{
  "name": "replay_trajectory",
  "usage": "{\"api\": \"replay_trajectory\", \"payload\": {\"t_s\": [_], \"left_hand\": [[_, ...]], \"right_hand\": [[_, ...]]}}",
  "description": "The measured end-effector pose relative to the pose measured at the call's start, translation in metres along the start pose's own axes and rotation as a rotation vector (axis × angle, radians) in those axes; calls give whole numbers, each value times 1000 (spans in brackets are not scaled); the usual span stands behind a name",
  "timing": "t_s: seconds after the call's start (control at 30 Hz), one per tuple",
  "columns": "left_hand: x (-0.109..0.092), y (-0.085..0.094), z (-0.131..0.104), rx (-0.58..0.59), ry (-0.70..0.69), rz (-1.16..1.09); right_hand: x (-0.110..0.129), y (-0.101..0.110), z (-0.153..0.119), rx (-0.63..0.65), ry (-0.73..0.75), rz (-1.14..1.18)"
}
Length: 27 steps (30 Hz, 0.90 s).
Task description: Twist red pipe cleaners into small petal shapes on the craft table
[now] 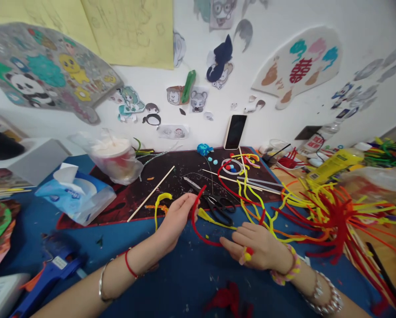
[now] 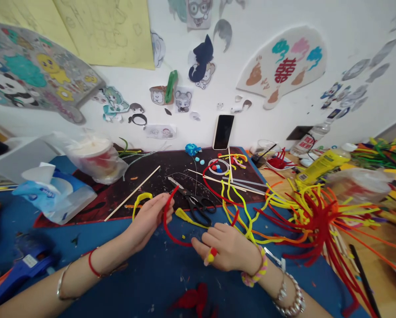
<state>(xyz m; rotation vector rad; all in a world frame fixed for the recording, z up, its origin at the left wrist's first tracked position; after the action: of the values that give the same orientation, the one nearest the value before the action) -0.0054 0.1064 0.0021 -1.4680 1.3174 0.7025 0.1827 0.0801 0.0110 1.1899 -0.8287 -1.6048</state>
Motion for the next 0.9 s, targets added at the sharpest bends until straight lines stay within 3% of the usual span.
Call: {"api": "replay_trajectory", "payload": {"t_s": [0.27, 0.47, 0.63, 0.9], "left_hand": [[6, -12, -4, 235, 76, -75], [22, -26, -10, 345, 178, 125], [27, -36, -16, 340, 201, 312], [20, -40, -22, 308, 53, 420]], "right_hand": [[9, -7, 10, -15, 52, -10], [26, -11, 20, -58, 172, 96], [35, -17, 27, -42, 253, 255], [36, -22, 27, -71, 228, 315]]}}
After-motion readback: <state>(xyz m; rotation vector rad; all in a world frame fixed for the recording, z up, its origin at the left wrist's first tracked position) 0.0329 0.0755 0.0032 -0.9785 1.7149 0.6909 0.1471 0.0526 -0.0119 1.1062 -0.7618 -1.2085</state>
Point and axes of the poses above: each hand's wrist, its own z-axis towards the middle knuckle, its own y-axis out of the back of the hand, x = y × z, the point moved 3 cm from there along z, towards the middle knuckle, and after that the axes turned 13 degrees about y, right-handed, at the moved point
